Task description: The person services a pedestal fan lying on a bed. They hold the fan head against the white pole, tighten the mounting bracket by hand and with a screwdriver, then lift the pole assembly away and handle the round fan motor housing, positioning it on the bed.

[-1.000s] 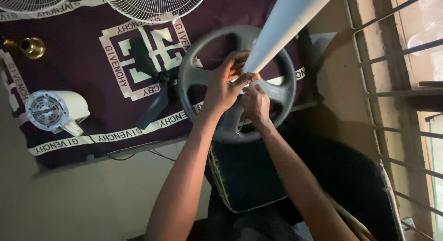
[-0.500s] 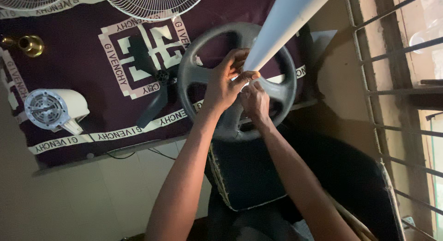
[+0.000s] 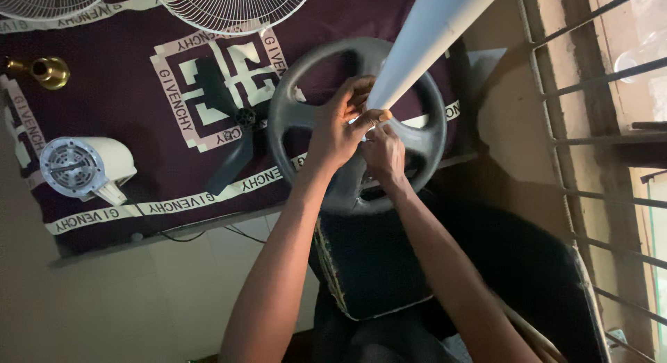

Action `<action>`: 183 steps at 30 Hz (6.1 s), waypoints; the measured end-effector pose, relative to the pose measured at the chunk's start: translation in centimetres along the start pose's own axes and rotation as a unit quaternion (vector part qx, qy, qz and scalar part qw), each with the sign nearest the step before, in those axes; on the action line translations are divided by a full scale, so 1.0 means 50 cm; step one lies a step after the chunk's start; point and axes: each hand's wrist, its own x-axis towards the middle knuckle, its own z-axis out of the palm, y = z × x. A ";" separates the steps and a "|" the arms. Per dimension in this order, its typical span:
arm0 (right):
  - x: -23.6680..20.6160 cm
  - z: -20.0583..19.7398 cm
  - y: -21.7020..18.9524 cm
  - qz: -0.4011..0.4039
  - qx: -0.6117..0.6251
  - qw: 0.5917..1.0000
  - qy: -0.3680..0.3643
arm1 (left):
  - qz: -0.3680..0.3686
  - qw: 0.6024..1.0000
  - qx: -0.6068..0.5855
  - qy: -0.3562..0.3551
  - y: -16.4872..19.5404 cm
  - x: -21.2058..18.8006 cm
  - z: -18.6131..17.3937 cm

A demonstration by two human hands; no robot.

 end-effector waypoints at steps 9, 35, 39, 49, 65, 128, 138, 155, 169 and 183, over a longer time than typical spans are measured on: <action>0.013 -0.012 -0.003 0.072 0.027 0.996 -0.047 | -0.009 1.000 -0.017 -0.002 -0.011 -0.004 -0.005; -0.194 -0.122 0.113 0.365 0.216 0.902 -0.078 | 0.009 1.000 0.003 -0.017 -0.035 -0.011 -0.015; -0.310 -0.125 0.168 0.462 0.186 0.865 -0.066 | 0.008 0.999 0.007 -0.031 -0.043 -0.010 -0.017; -0.383 -0.086 0.257 0.483 0.189 0.851 -0.088 | 0.028 0.997 -0.016 -0.069 -0.031 -0.007 0.009; -0.268 -0.187 0.161 0.488 0.279 0.799 -0.213 | 0.006 1.000 0.011 -0.016 -0.018 0.006 0.011; -0.313 -0.134 0.162 0.534 0.193 0.823 0.007 | -0.018 0.999 -0.023 -0.017 0.001 0.013 0.021; -0.351 -0.050 0.175 0.546 0.162 0.822 -0.030 | -0.007 0.997 -0.061 -0.038 0.001 0.003 0.034; -0.647 -0.667 -0.092 0.214 -0.154 0.962 0.069 | -0.011 0.999 -0.001 -0.050 -0.024 -0.020 0.006; -0.788 -0.813 0.018 0.318 -0.398 0.856 -0.092 | 0.049 0.991 0.065 -0.110 0.082 -0.039 0.023; -1.327 -0.718 0.187 0.470 -0.305 0.826 -0.059 | 0.023 0.988 0.122 -0.094 0.053 -0.067 0.016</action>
